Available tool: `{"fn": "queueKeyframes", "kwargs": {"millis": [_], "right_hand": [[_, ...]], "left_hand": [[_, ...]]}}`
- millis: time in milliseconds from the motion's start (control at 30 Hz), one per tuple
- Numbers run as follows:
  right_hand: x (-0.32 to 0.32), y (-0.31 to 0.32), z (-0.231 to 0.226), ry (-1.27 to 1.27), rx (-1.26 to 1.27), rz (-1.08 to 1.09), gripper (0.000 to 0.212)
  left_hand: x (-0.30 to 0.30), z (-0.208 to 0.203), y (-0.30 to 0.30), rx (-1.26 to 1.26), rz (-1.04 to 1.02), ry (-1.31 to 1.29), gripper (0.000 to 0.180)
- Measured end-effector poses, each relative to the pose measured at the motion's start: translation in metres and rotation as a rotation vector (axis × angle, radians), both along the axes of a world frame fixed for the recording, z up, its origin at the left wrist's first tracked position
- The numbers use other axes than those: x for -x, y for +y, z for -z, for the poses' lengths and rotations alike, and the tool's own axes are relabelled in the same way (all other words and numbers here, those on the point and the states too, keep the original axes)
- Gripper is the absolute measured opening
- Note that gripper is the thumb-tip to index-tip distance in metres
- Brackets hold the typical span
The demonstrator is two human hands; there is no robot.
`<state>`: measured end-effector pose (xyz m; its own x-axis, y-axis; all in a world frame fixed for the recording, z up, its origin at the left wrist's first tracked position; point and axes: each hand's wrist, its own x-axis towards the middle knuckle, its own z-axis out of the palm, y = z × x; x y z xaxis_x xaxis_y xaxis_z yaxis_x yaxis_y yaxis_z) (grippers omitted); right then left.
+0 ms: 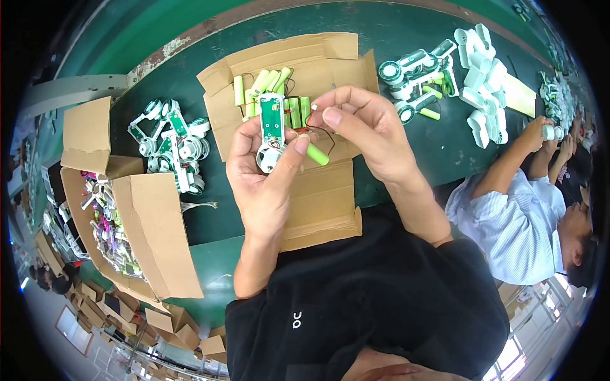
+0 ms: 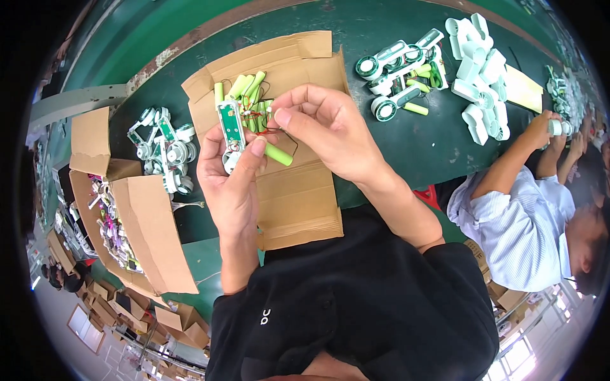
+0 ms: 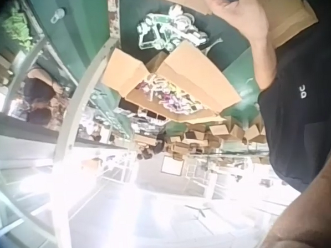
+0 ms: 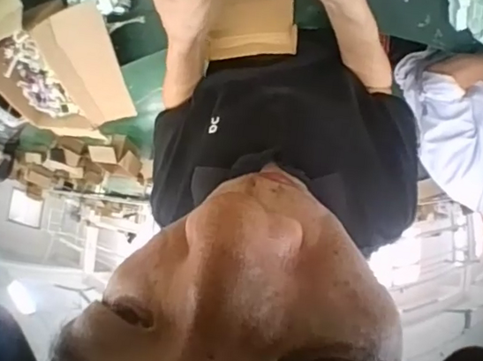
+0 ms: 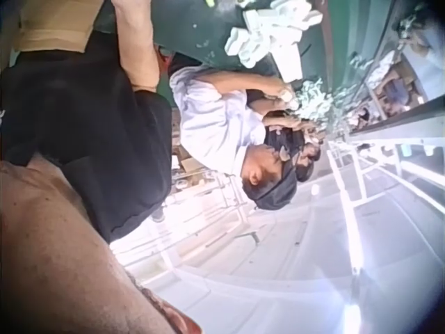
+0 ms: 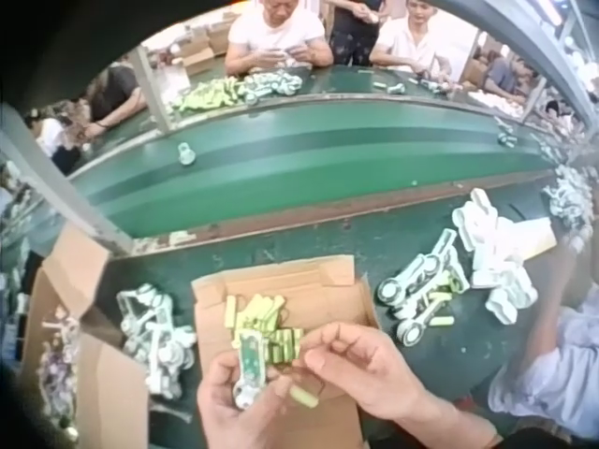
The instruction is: The person assembles internal electronic components by hand, inserting batteries and circuit boards into plastic device housings on an assembly line.
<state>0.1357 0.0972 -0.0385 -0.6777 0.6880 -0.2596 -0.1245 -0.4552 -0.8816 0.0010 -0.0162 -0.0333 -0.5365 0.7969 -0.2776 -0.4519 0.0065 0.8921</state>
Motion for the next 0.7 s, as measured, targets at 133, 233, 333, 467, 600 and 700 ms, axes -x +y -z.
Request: {"fn": "queueKeyframes", "kwargs": {"millis": [133,233,333,467,600,700], "right_hand": [[0.000,-0.013,0.004,0.071,-0.011,0.028,0.017],[0.003,-0.017,0.007,0.006,-0.070,0.052,0.016],[0.008,-0.018,0.011,-0.011,-0.110,0.102,0.014],[0.013,-0.017,0.006,0.079,-0.022,0.165,0.013],[0.009,-0.015,0.002,0.053,-0.034,0.126,0.013],[0.008,-0.014,-0.001,-0.115,-0.218,0.121,0.011]], "left_hand": [[-0.002,0.001,0.003,-0.043,-0.036,-0.004,0.039],[-0.003,0.004,0.001,-0.053,-0.042,0.026,0.039],[-0.006,0.004,0.001,-0.032,-0.039,0.112,0.039],[-0.015,0.002,0.002,-0.036,-0.018,0.106,0.042],[-0.016,0.000,0.002,-0.053,-0.011,0.064,0.032],[-0.012,0.004,0.000,-0.063,-0.037,0.032,0.025]]}}
